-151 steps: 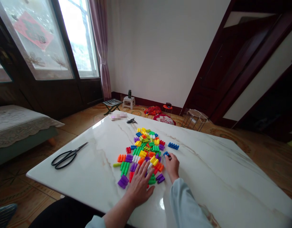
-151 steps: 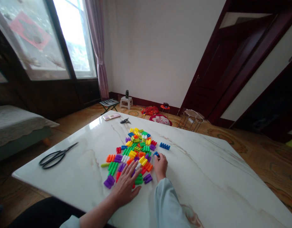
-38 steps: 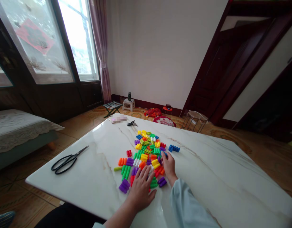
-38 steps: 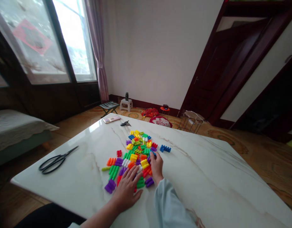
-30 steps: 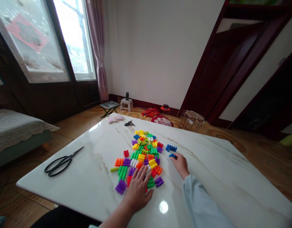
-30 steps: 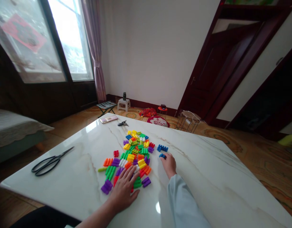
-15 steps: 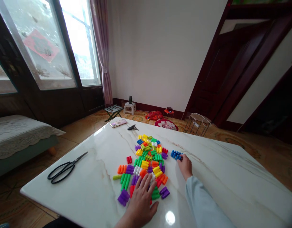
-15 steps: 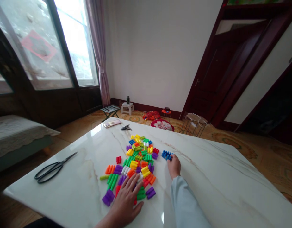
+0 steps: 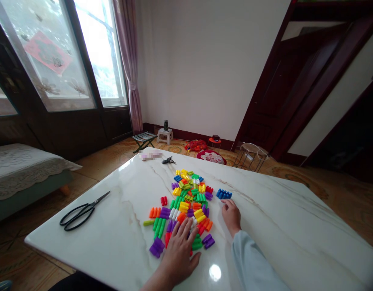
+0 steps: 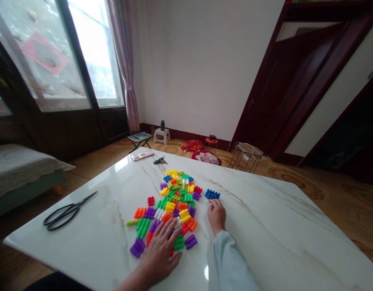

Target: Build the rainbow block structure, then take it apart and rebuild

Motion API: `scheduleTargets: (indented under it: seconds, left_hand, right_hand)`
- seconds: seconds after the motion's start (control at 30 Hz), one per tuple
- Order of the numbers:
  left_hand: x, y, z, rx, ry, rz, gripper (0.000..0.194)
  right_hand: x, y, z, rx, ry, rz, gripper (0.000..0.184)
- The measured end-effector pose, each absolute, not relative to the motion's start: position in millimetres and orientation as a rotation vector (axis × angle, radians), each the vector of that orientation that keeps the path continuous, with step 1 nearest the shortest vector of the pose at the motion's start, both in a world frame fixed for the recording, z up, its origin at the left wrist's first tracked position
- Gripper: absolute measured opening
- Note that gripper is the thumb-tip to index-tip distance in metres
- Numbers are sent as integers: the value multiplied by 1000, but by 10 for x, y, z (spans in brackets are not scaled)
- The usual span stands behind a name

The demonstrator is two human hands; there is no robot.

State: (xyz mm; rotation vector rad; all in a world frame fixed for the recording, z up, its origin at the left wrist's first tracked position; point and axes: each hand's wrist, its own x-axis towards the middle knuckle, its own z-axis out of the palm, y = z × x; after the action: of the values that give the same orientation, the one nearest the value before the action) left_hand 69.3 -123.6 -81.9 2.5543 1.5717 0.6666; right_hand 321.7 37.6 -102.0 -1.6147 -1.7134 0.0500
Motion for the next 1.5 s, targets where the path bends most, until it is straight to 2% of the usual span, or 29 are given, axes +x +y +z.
scheduleTargets:
  seconds: [0.13,0.43,0.67,0.77,1.23,1.5]
  left_hand:
    - [702,-1237,-810,2574,1584,684,82]
    - [695,-1235,-820,2582,1584,694,81]
    - [693,-1220,-812,2587,1576,697,80]
    - [696,-1227,-816,2583,1584,687,79]
    - [700,-1229,-774,2574,1573,694,77]
    - [694,-1216,-782,2524,1555,735,73]
  right_hand:
    - [3207,427,-1081,-1553,-1793,-10,42]
    - [3209,415,-1096,-1589,-1854,-59,45]
    - [3232,335,-1018,-1751,-1633,-138,30]
    - [3246,330,-1019,-1835,-1613,-175,30]
    - [3245,362,-1076,-1800,-1794,-104,35]
    - [3051,17,-1148,-1587,-1675,182,32]
